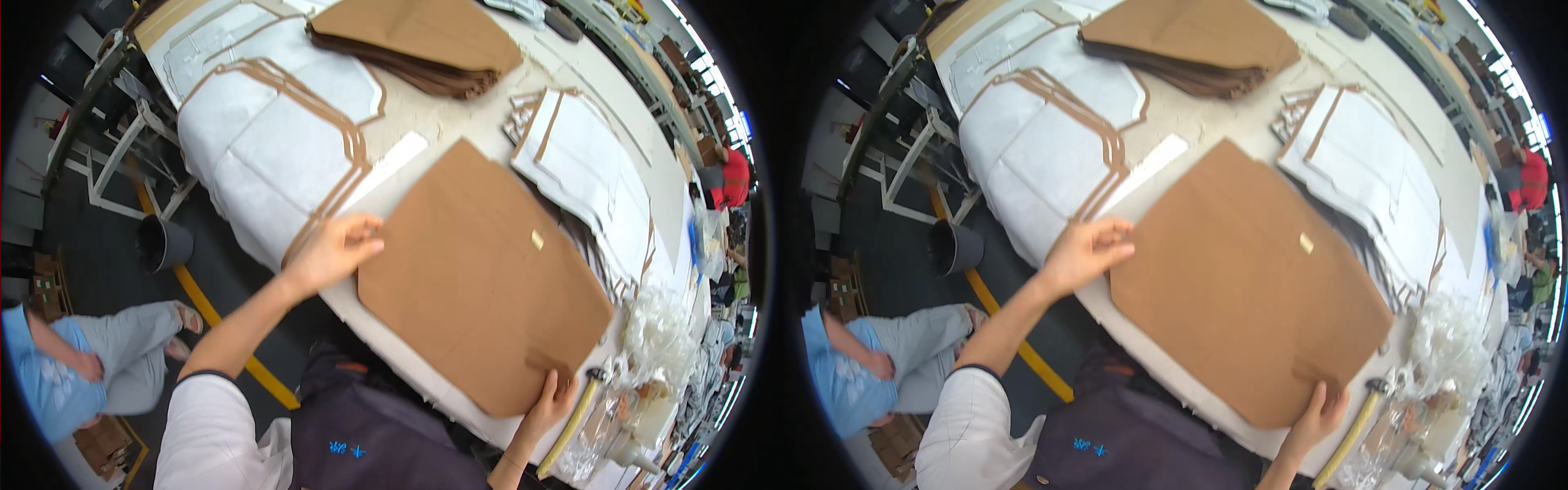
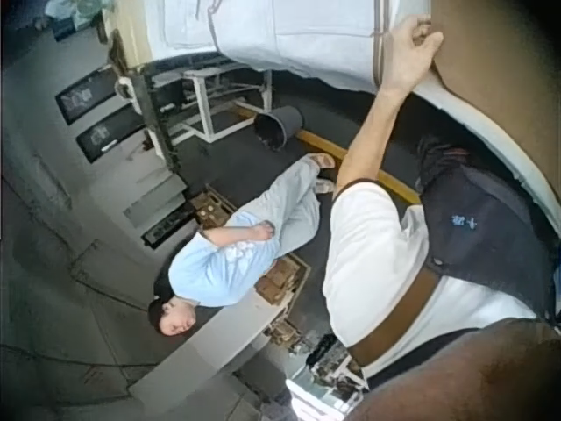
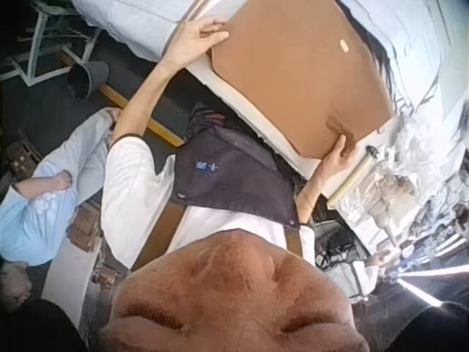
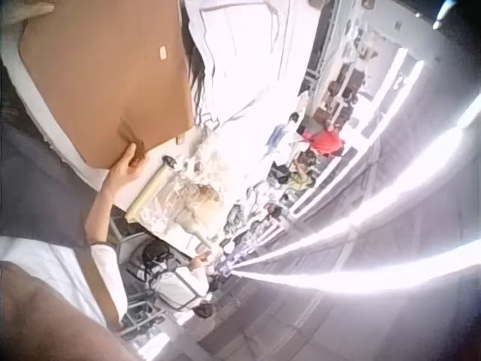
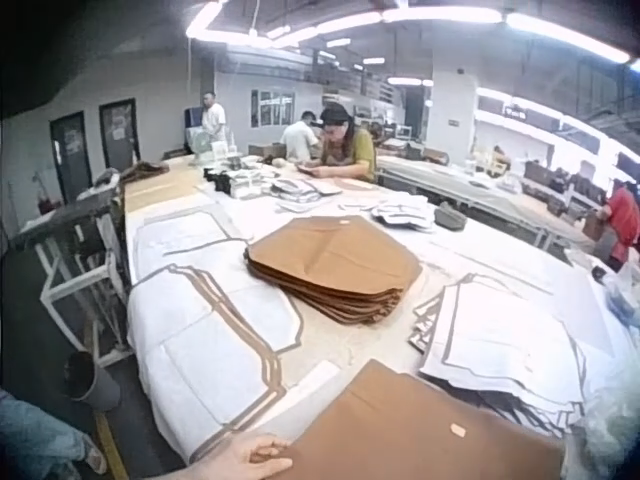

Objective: Folding and hammering the edges of leather pieces for bag or wallet construction.

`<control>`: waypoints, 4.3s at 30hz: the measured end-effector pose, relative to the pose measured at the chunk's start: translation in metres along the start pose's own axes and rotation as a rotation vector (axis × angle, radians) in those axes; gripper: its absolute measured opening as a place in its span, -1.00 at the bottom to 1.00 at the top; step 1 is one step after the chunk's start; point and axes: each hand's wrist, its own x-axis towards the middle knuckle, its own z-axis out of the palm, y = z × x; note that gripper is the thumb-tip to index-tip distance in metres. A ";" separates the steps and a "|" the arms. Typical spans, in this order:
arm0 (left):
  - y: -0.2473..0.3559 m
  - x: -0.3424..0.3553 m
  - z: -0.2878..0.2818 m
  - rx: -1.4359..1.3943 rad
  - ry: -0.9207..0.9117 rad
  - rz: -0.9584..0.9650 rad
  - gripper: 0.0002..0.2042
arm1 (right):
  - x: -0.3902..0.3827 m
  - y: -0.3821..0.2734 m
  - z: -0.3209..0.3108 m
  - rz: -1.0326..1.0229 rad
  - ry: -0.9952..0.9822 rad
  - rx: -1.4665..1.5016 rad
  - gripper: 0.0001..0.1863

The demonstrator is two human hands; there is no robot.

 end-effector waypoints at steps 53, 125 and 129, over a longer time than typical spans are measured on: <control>0.027 0.259 -0.066 0.287 0.535 0.570 -0.78 | 0.268 -0.021 0.106 -0.890 -0.064 -0.452 -0.75; 0.007 0.042 0.017 -0.120 -0.027 0.023 -0.68 | -0.030 0.020 -0.034 -0.449 -0.120 -0.504 -0.90; 0.012 -0.017 0.008 -0.135 -0.041 -0.035 -0.68 | -0.034 0.039 -0.058 -0.173 0.104 -0.467 -0.82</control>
